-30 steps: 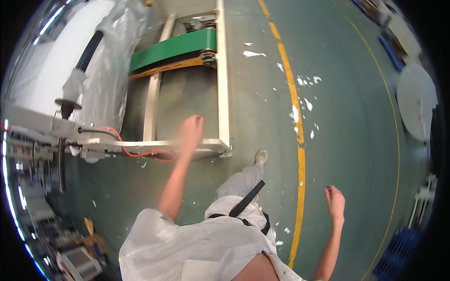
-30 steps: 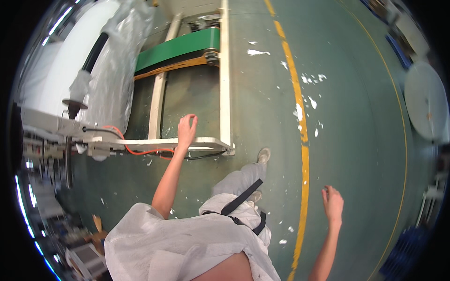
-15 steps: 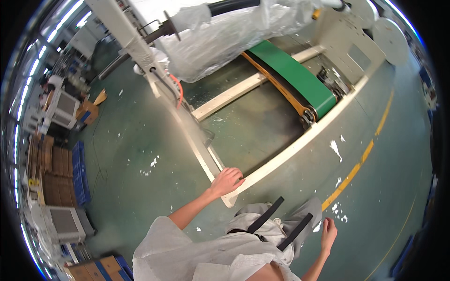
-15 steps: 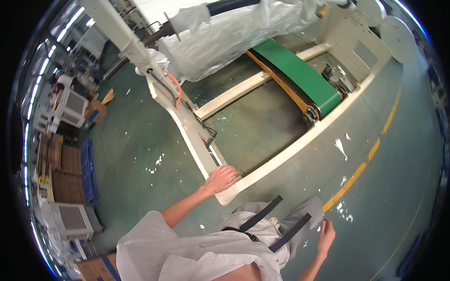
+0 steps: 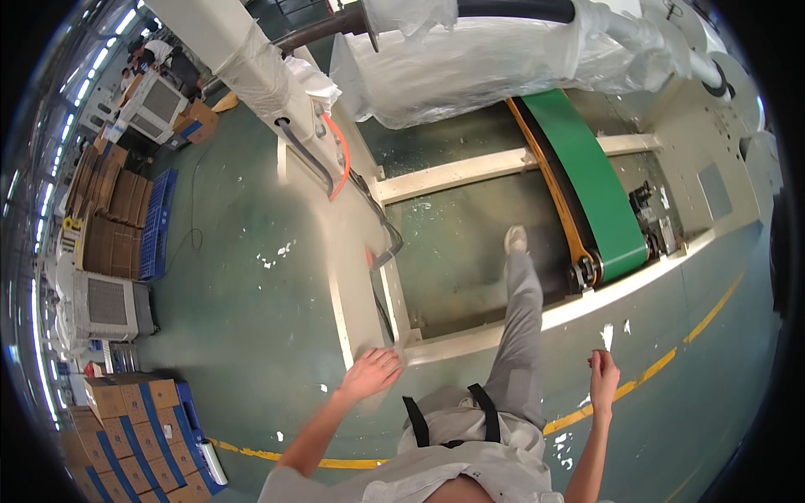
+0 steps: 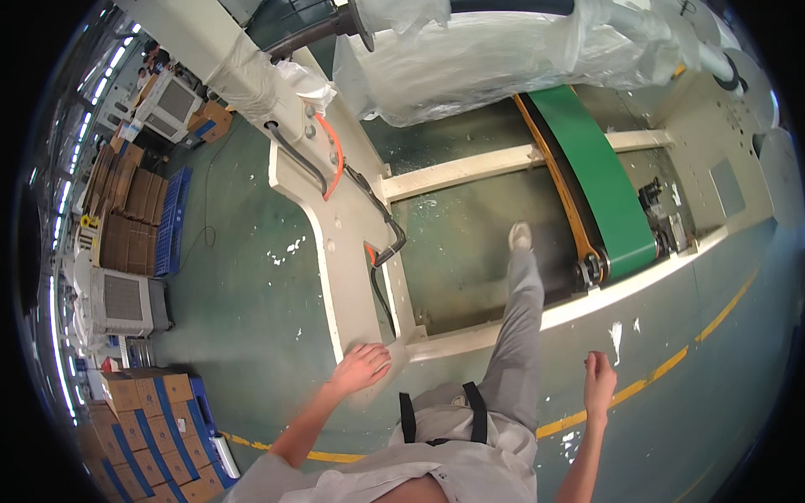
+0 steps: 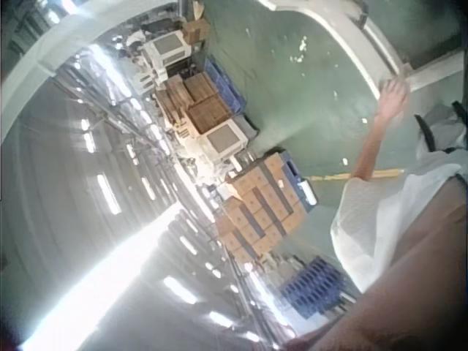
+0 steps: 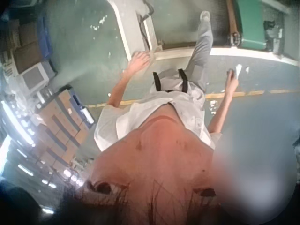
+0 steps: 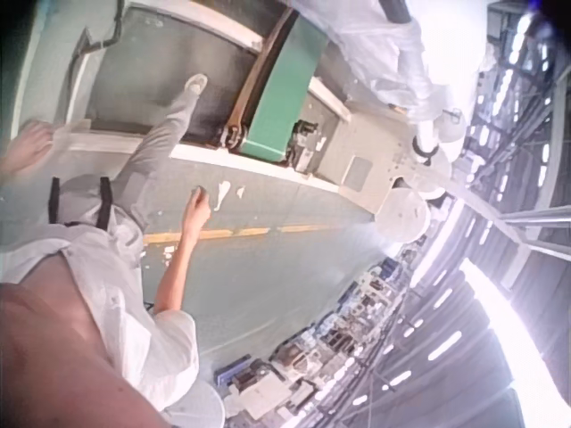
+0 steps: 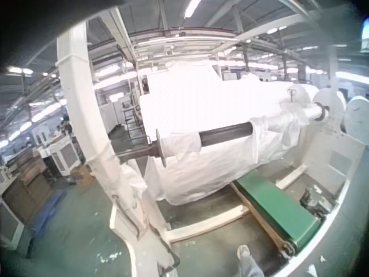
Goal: The person is adjusting components on a large industrial spindle by using a small hex wrench to turn bolts, moving between different parts of the machine frame.
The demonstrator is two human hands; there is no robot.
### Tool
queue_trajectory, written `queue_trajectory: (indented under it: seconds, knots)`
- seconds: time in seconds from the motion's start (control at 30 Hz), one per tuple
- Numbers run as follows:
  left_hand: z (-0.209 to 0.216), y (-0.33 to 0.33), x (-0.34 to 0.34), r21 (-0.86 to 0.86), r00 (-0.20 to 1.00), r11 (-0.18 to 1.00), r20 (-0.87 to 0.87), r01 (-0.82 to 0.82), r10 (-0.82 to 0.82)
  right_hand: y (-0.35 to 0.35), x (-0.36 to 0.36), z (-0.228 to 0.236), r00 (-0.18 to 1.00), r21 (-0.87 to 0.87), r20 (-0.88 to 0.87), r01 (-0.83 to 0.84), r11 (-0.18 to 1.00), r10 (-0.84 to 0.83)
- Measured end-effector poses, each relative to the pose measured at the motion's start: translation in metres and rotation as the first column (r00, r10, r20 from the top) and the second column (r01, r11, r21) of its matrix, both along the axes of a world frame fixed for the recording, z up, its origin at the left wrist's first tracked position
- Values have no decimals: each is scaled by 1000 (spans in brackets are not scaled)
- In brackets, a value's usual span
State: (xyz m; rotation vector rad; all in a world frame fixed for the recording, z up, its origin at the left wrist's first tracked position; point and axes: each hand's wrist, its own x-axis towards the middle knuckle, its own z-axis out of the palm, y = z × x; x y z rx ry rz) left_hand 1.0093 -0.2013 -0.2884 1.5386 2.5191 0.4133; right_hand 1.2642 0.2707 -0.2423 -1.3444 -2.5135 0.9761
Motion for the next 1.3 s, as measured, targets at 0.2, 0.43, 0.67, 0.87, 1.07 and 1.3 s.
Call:
queue_trajectory:
  seconds: [0.2, 0.43, 0.67, 0.87, 1.07, 1.3]
  knots:
    - [-5, 37, 1, -224, 729, 757, 208, -614, 652, 157, -312, -30, 880, 120, -81, -457, 881, 467]
    - [73, 225, -138, -71, 162, 336, 770, -939, 617, 104, -722, 147, 276, 522, -526, -642, 562, 804]
    - [157, 281, -347, 491, 499, 264, 445, -830, 743, 4, -864, 275, 77, 700, -392, -622, 352, 917]
    - [265, 297, -533, 672, 484, 435, -129, -599, 865, -22, -969, 276, 210, 651, 136, -756, 73, 968]
    - [258, 239, -704, 527, 319, 639, -574, -560, 754, -69, -1027, 263, 105, 574, 325, -812, -108, 940]
    - [272, 234, -754, 199, 635, 739, -400, -644, 661, -58, -1059, 250, -19, 437, 501, -857, -272, 865]
